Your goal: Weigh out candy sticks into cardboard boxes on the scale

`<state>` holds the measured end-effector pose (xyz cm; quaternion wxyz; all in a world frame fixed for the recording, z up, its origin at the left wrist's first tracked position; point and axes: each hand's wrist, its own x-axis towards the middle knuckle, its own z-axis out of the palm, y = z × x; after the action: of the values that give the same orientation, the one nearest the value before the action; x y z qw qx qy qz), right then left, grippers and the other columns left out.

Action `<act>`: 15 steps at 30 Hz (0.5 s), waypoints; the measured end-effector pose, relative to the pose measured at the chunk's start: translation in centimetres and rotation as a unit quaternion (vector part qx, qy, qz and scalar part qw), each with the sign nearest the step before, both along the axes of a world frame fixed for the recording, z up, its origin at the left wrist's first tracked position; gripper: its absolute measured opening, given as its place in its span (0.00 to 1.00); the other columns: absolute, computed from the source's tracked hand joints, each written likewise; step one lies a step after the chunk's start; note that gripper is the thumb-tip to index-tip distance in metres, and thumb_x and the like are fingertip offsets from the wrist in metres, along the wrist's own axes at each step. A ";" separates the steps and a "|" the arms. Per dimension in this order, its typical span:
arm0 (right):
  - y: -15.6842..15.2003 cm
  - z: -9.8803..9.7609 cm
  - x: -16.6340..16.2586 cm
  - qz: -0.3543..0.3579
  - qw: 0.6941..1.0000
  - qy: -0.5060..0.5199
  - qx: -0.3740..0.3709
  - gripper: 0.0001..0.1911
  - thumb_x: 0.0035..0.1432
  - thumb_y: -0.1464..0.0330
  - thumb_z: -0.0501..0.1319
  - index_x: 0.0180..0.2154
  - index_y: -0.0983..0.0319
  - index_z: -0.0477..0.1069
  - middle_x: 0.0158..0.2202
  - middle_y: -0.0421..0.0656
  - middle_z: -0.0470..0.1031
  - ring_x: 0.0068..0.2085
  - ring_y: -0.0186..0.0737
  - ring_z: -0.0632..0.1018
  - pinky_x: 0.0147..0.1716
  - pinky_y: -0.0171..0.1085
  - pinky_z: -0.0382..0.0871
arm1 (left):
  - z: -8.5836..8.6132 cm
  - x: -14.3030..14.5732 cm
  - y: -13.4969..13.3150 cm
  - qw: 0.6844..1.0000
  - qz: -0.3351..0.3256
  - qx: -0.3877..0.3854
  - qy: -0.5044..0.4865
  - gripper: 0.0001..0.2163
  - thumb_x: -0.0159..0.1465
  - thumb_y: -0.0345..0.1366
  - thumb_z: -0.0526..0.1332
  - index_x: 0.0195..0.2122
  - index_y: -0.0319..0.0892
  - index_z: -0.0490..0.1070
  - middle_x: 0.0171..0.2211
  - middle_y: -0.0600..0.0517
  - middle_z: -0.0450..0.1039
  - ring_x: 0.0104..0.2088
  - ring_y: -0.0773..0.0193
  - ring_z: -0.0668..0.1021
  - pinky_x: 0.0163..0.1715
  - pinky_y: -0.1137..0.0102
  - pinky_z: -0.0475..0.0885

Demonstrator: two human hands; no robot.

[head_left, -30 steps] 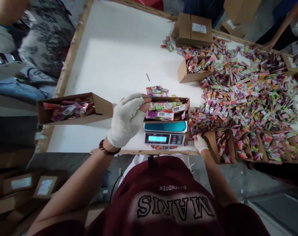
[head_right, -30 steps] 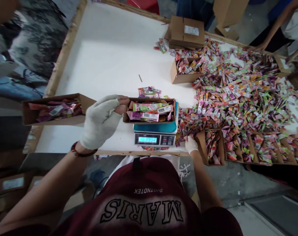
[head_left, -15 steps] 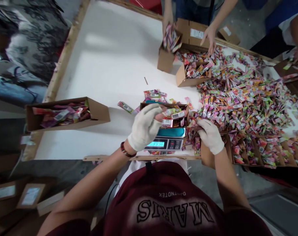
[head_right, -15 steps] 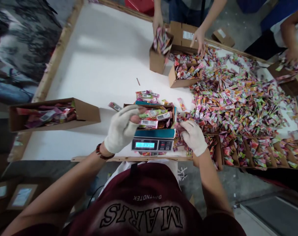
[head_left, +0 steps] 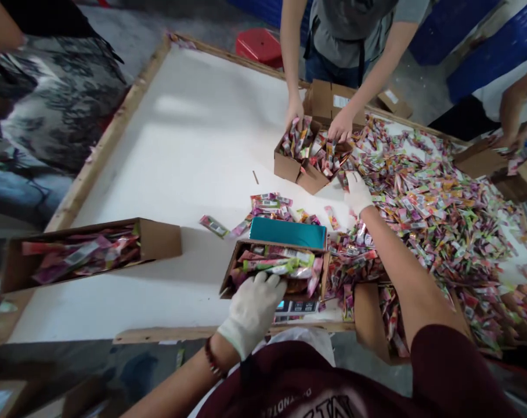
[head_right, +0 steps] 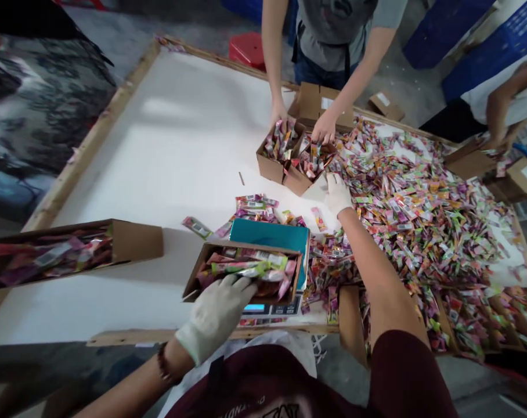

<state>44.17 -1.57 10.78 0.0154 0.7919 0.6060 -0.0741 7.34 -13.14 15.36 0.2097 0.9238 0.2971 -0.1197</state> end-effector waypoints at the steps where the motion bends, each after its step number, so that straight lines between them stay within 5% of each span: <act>1: 1.5 -0.9 0.4 0.009 1.000 0.001 -0.011 0.32 0.61 0.76 0.59 0.67 0.70 0.62 0.69 0.64 0.59 0.68 0.56 0.61 0.67 0.54 0.53 | -0.1 -1.6 0.0 1.000 -0.002 -0.011 0.002 0.16 0.64 0.22 0.55 0.44 0.43 0.80 0.42 0.42 0.81 0.43 0.50 0.81 0.39 0.59 0.79; 6: 6.2 -4.1 0.4 0.030 0.999 0.005 -0.042 0.27 0.61 0.67 0.67 0.60 0.69 0.67 0.72 0.66 0.50 0.72 0.64 0.53 0.66 0.64 0.43 | -1.4 -14.4 -0.3 0.992 0.126 -0.018 -0.017 0.22 0.60 0.25 0.54 0.45 0.52 0.83 0.51 0.49 0.82 0.52 0.51 0.82 0.50 0.59 0.80; 10: 8.8 -4.9 -0.8 0.009 1.000 0.016 -0.017 0.32 0.63 0.56 0.66 0.59 0.71 0.66 0.69 0.69 0.53 0.70 0.67 0.57 0.65 0.65 0.50 | -4.4 -23.9 -0.7 0.965 0.262 0.016 -0.025 0.17 0.60 0.36 0.55 0.40 0.61 0.83 0.48 0.60 0.83 0.52 0.48 0.82 0.57 0.52 0.78; 15: 14.7 -5.7 -5.5 -0.008 0.998 0.033 0.045 0.36 0.70 0.53 0.55 0.67 0.71 0.54 0.63 0.65 0.64 0.63 0.56 0.68 0.62 0.55 0.63 | -8.3 -26.4 2.8 0.943 0.330 0.025 0.021 0.15 0.57 0.37 0.54 0.31 0.53 0.83 0.42 0.52 0.85 0.48 0.43 0.83 0.50 0.50 0.79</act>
<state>38.70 13.10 5.07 -0.0408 0.7939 0.6023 -0.0728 -19.09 -10.35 7.02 0.2081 0.7761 0.5926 -0.0558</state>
